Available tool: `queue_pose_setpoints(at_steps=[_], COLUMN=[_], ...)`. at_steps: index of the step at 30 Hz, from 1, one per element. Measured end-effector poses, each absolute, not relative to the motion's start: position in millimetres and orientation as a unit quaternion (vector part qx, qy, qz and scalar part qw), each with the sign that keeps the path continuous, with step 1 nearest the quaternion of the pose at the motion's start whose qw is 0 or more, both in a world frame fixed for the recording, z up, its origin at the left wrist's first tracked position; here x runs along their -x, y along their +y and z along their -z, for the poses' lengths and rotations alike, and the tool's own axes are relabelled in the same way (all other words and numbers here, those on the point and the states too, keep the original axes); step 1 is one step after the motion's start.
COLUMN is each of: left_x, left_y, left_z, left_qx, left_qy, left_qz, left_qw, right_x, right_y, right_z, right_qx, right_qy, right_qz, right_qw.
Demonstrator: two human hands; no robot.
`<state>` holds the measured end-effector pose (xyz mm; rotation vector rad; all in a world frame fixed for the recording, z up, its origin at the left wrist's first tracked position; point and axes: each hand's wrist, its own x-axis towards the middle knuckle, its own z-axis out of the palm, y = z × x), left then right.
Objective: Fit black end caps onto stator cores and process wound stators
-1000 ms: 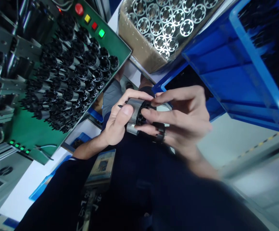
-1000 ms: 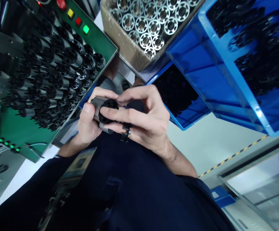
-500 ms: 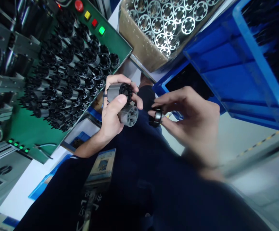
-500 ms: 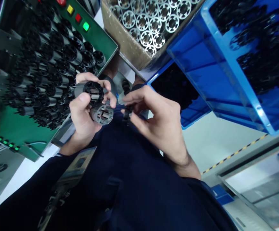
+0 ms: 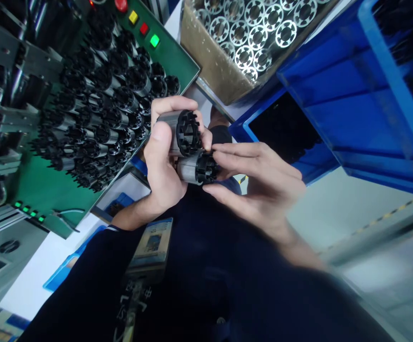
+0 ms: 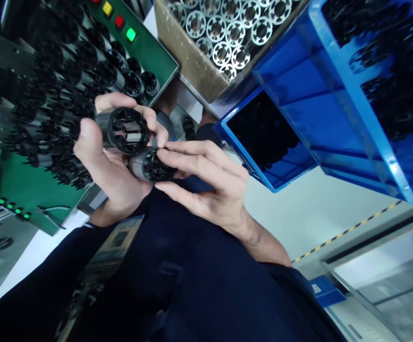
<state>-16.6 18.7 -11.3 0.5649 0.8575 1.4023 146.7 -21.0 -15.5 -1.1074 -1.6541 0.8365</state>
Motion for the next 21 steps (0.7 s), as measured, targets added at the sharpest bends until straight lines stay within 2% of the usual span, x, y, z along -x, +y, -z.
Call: queue_pose_setpoints(at_steps=[4, 11, 16, 21], left_x=[14.2, 17.7, 20.7, 21.0], left_y=[16.9, 15.9, 13.2, 15.6], left_z=[11.3, 20.3, 22.9, 30.3], left_qx=[-0.25, -0.315, -0.263, -0.256], left_qy=[0.383, 0.42, 0.375, 0.369], left_qz=[-0.615, -0.583, -0.585, -0.602], left_qw=[0.642, 0.62, 0.67, 0.661], right_x=[-143.5, -142.0, -129.1, -126.4], right_y=[-23.2, -31.2, -30.0, -23.9], right_z=[15.2, 10.5, 35.0, 34.9], right_qx=[0.469, 0.527, 0.495, 0.499], right_qy=[-0.662, -0.651, -0.638, -0.676], right_qz=[-0.332, -0.355, -0.321, -0.295], right_qw=[0.481, 0.416, 0.495, 0.456])
